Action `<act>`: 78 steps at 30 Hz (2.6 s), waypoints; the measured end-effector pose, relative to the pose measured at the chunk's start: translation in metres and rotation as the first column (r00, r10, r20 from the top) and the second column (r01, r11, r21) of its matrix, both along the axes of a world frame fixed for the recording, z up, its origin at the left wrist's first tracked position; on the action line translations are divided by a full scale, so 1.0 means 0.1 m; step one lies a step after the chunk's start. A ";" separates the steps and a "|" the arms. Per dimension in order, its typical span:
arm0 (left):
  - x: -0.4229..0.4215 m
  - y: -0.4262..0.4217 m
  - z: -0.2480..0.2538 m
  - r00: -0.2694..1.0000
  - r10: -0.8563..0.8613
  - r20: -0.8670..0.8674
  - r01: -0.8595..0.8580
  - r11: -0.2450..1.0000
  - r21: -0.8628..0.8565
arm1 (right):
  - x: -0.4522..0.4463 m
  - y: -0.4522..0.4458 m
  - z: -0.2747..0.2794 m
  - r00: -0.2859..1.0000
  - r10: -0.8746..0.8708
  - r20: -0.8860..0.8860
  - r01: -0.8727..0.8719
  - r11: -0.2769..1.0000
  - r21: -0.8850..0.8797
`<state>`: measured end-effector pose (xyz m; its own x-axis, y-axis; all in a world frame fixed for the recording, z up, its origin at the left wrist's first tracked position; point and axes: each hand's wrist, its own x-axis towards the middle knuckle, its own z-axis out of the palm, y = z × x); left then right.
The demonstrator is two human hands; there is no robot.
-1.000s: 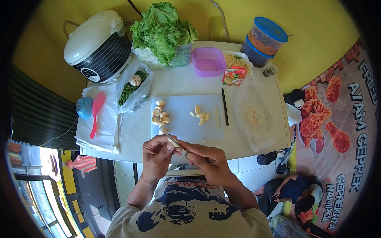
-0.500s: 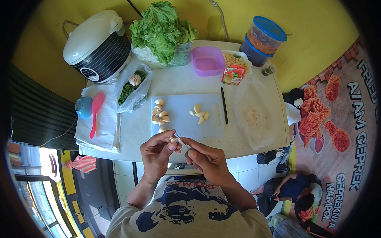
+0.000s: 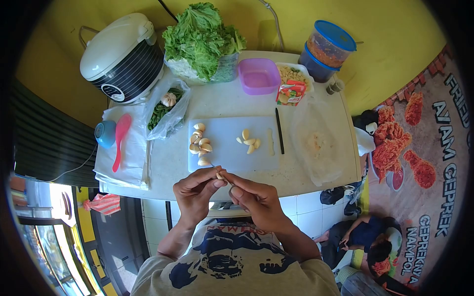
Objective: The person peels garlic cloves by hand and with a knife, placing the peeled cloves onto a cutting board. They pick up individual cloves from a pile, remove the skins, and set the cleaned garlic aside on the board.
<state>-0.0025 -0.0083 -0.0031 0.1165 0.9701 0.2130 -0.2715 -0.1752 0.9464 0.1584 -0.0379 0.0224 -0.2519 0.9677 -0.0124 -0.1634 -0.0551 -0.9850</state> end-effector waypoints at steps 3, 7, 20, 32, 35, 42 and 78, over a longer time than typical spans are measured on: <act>0.03 0.00 0.02 0.999 -0.020 0.035 0.022 0.997 -0.071 | 0.00 0.00 0.00 0.953 -0.002 -0.302 -0.093 0.950 -0.299; 0.05 0.01 0.04 0.984 -0.020 0.178 0.049 0.986 -0.157 | -0.07 0.00 -0.02 0.984 -0.025 -0.174 -0.007 0.984 -0.178; -0.08 0.06 -0.05 1.000 -0.010 0.000 0.010 1.000 -0.018 | -0.04 0.03 -0.08 0.999 0.023 -0.046 -0.020 0.997 0.069; -0.01 0.05 -0.09 0.989 -0.050 0.138 0.066 0.991 -0.119 | 0.00 0.06 -0.03 0.926 0.024 -0.376 -0.156 0.933 -0.325; 0.00 0.07 -0.06 0.947 -0.104 0.304 0.176 0.960 -0.219 | -0.02 0.06 -0.08 0.898 0.019 -0.439 -0.162 0.943 -0.291; 0.04 0.10 -0.06 0.945 -0.068 0.321 0.114 0.985 -0.127 | -0.04 0.06 -0.10 0.876 -0.067 -0.478 -0.118 0.930 -0.347; 0.05 0.20 -0.08 0.923 -0.062 0.379 0.177 0.945 -0.276 | 0.09 0.14 -0.06 0.986 -0.001 0.168 0.002 1.000 -0.007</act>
